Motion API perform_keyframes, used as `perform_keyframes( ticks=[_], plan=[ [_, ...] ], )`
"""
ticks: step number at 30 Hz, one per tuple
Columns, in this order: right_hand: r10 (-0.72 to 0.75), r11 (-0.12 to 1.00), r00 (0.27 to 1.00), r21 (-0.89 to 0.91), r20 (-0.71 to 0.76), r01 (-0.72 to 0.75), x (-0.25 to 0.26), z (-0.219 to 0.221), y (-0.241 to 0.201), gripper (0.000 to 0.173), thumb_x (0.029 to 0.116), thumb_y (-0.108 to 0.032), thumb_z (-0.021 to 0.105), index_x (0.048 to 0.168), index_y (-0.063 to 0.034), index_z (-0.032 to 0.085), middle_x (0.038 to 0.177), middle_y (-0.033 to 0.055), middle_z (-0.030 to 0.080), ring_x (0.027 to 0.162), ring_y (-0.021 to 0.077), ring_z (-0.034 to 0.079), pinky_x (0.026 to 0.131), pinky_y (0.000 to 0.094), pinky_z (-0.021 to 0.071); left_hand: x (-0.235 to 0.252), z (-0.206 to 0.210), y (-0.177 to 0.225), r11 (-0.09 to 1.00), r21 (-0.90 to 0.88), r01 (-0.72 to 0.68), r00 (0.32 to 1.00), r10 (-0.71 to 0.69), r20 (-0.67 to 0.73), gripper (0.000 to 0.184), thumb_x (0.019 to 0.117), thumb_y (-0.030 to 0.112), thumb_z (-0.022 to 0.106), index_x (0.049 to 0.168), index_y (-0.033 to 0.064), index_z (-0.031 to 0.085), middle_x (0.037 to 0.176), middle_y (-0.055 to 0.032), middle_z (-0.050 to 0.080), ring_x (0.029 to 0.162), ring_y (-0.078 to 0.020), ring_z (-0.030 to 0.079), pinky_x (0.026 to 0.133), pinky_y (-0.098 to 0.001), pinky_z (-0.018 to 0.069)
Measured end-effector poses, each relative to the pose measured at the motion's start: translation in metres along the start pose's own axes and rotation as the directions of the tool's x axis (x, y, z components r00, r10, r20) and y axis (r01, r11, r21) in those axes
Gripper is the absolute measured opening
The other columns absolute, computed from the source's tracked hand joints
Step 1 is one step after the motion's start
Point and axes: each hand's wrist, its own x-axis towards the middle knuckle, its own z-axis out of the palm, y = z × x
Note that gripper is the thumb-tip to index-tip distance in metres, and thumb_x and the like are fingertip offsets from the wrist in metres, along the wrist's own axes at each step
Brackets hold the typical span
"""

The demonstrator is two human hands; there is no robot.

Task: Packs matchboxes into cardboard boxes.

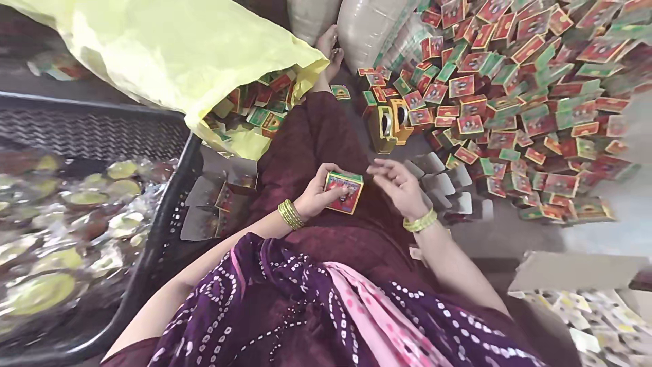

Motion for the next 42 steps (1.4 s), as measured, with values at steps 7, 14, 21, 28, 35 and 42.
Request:
perform_keyframes(
  ticks=[7,14,21,28,35,42],
  plan=[
    [0.391,0.791,0.859,-0.356,-0.331,-0.497,0.127,-0.095,0.077,0.038,0.0976,-0.016,0.065,0.133,-0.0041,0.061,0.126,0.0162,0.069,0.116,0.0292,0.066,0.100,0.0527,0.0534,0.009,-0.014,-0.004,0.994,0.101,0.036,0.975,-0.013,-0.221,0.032,0.1049,0.024,0.041,0.129,0.0053,0.050,0.105,-0.0041,0.068,0.093,-0.0104,0.068,0.085,-0.0317,0.0591],
    [0.474,0.641,0.859,-0.592,-0.196,-0.489,0.201,-0.117,0.161,0.048,0.1002,-0.019,0.063,0.142,0.0020,0.053,0.134,0.0286,0.061,0.124,0.0453,0.059,0.105,0.0630,0.0463,0.017,-0.017,-0.002,0.995,0.100,0.013,0.985,0.005,-0.173,0.031,0.1045,0.022,0.036,0.126,0.0029,0.049,0.110,-0.0040,0.067,0.092,-0.0094,0.068,0.081,-0.0293,0.0592],
    [0.519,0.551,0.748,-0.507,-0.414,-0.663,0.216,-0.106,0.165,0.051,0.0803,-0.037,0.086,0.120,-0.0085,0.074,0.131,0.0288,0.062,0.122,0.0463,0.059,0.101,0.0667,0.0472,0.023,-0.021,-0.004,0.996,0.092,0.024,0.986,-0.009,-0.167,0.030,0.1057,0.022,0.036,0.127,0.0049,0.049,0.107,-0.0012,0.068,0.089,-0.0084,0.068,0.079,-0.0284,0.0596],
    [0.642,0.480,0.622,-0.398,-0.447,-0.782,0.203,-0.112,0.140,0.063,0.0809,-0.047,0.082,0.123,-0.0022,0.068,0.120,0.0223,0.068,0.111,0.0381,0.065,0.095,0.0615,0.0513,0.021,-0.022,-0.004,0.993,0.115,0.007,0.988,0.011,-0.153,0.031,0.1059,0.025,0.038,0.126,0.0042,0.049,0.108,-0.0027,0.067,0.093,-0.0099,0.068,0.081,-0.0301,0.0598],
    [0.671,0.469,0.608,-0.392,-0.423,-0.791,0.168,-0.101,0.137,0.056,0.0850,-0.043,0.082,0.117,0.0013,0.069,0.111,0.0219,0.068,0.100,0.0346,0.064,0.090,0.0564,0.0507,0.019,-0.020,-0.005,0.993,0.121,0.008,0.988,0.010,-0.153,0.031,0.1056,0.023,0.038,0.127,0.0044,0.050,0.109,-0.0031,0.066,0.093,-0.0092,0.068,0.081,-0.0292,0.0594],
    [0.570,0.305,0.642,-0.593,-0.513,-0.745,0.168,-0.074,0.117,0.045,0.0945,-0.037,0.070,0.112,0.0044,0.070,0.120,0.0279,0.067,0.114,0.0438,0.065,0.095,0.0643,0.0508,0.015,-0.018,-0.003,0.993,0.117,-0.025,0.986,0.043,-0.159,0.031,0.1061,0.023,0.038,0.128,0.0033,0.049,0.106,-0.0030,0.067,0.091,-0.0099,0.069,0.081,-0.0304,0.0606]
  ],
)
